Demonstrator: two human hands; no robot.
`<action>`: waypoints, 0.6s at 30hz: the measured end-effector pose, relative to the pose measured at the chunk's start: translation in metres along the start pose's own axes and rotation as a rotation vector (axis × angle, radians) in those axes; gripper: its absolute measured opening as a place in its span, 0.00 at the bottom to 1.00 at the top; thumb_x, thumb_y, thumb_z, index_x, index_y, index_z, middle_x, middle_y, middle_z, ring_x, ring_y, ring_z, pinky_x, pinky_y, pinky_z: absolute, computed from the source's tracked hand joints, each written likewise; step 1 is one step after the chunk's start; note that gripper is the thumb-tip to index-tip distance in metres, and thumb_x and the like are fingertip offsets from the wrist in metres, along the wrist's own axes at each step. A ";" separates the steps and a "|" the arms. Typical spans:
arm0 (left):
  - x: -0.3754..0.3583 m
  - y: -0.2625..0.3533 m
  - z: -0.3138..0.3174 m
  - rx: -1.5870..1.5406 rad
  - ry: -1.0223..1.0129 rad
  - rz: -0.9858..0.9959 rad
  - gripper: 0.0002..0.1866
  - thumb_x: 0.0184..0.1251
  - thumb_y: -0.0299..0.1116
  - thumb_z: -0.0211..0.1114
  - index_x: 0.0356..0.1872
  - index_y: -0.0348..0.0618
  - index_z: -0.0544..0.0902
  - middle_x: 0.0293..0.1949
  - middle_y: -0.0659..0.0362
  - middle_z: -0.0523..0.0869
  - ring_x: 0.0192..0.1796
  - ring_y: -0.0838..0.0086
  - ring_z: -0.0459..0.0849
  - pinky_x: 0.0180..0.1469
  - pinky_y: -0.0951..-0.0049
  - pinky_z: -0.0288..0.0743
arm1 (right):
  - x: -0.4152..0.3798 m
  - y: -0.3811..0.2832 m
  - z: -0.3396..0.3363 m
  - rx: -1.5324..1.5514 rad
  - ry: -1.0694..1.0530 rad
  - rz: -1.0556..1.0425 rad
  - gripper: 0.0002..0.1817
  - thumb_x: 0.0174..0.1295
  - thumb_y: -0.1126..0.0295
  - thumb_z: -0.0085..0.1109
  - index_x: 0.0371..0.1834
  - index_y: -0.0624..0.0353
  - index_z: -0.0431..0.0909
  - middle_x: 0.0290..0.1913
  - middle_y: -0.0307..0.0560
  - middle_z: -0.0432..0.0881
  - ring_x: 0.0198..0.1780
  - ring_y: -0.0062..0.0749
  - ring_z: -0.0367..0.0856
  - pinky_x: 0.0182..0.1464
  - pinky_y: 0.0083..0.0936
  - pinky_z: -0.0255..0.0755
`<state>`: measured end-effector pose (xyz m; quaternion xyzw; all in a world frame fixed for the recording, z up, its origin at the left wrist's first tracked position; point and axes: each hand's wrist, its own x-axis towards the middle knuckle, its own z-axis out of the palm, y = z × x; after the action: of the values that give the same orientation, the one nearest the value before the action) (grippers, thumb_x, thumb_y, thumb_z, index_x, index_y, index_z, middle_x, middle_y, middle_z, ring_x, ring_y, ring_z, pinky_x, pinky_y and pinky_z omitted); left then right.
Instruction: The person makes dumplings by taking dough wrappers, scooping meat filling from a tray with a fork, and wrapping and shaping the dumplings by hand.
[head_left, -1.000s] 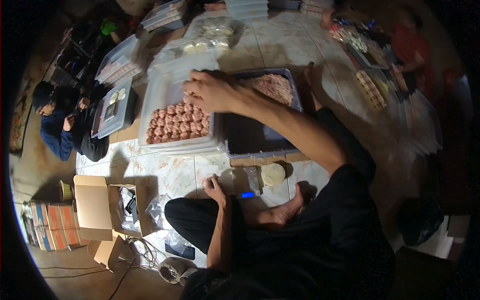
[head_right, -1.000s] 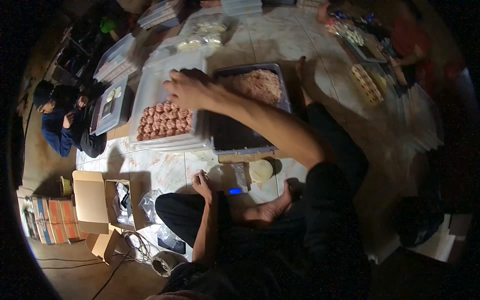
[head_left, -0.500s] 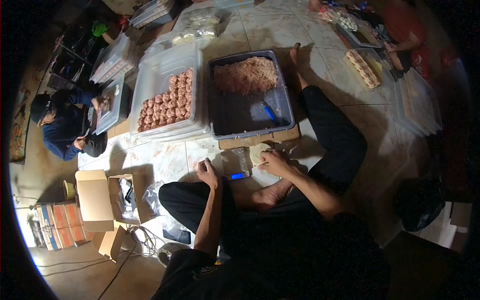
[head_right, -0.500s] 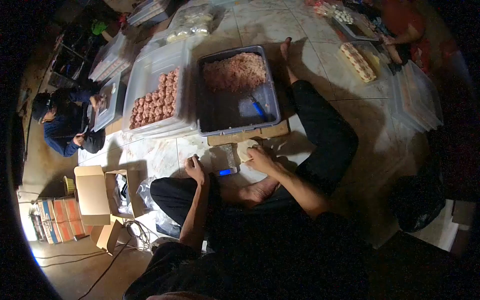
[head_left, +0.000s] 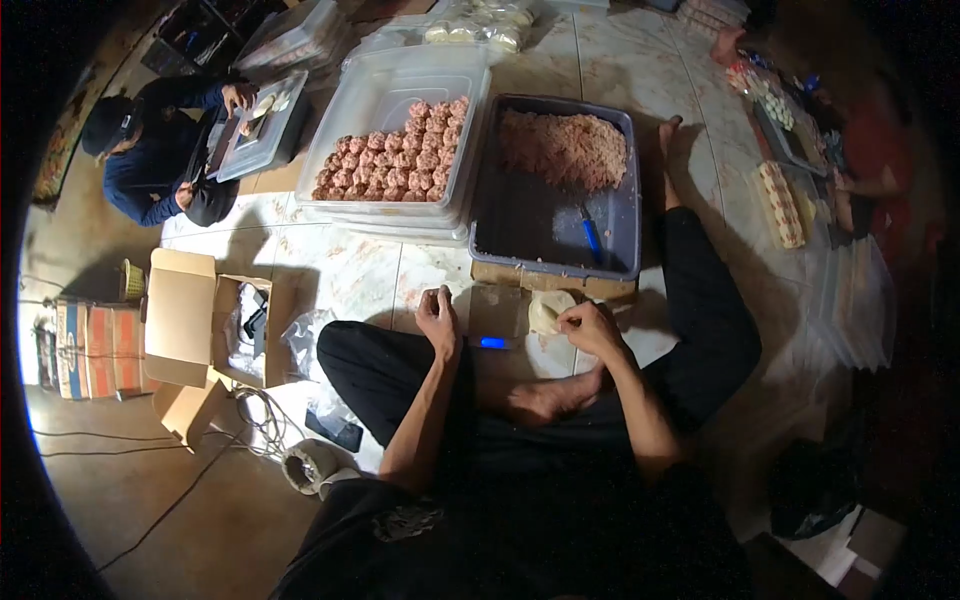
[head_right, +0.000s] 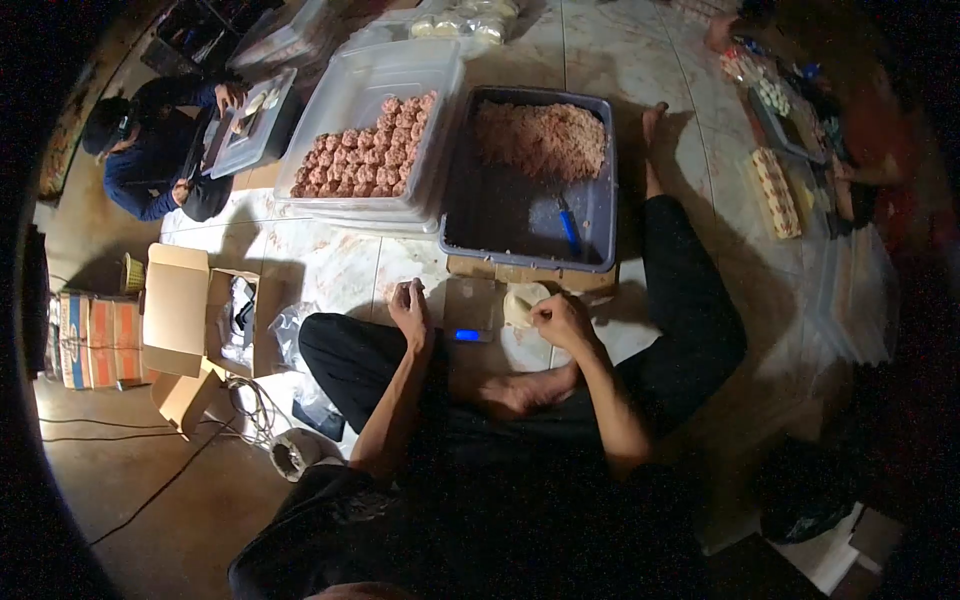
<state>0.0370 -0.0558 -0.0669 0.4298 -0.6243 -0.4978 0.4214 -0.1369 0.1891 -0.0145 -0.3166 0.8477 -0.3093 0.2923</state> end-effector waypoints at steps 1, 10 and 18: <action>-0.001 -0.003 0.003 -0.073 -0.018 -0.047 0.16 0.79 0.35 0.66 0.30 0.36 0.81 0.21 0.67 0.73 0.27 0.85 0.67 0.30 0.75 0.60 | -0.003 -0.009 -0.008 -0.003 -0.008 0.001 0.07 0.60 0.68 0.70 0.38 0.55 0.92 0.37 0.52 0.92 0.40 0.45 0.92 0.45 0.37 0.82; -0.031 0.092 0.007 -0.626 -0.821 -1.121 0.44 0.72 0.73 0.58 0.66 0.38 0.78 0.53 0.44 0.86 0.54 0.51 0.88 0.58 0.52 0.83 | -0.034 -0.095 -0.044 -0.040 0.302 -0.375 0.04 0.66 0.72 0.67 0.38 0.59 0.81 0.40 0.50 0.88 0.42 0.48 0.88 0.45 0.40 0.79; -0.015 0.095 0.013 -0.584 -0.649 -0.899 0.17 0.80 0.42 0.67 0.54 0.38 0.83 0.42 0.55 0.87 0.42 0.67 0.90 0.46 0.62 0.88 | 0.050 -0.138 -0.092 0.091 0.280 -0.240 0.11 0.70 0.67 0.67 0.48 0.63 0.86 0.44 0.54 0.91 0.45 0.42 0.92 0.49 0.33 0.82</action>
<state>0.0175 -0.0254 0.0228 0.3447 -0.3168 -0.8816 0.0599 -0.1827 0.1008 0.1273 -0.3560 0.8214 -0.4209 0.1463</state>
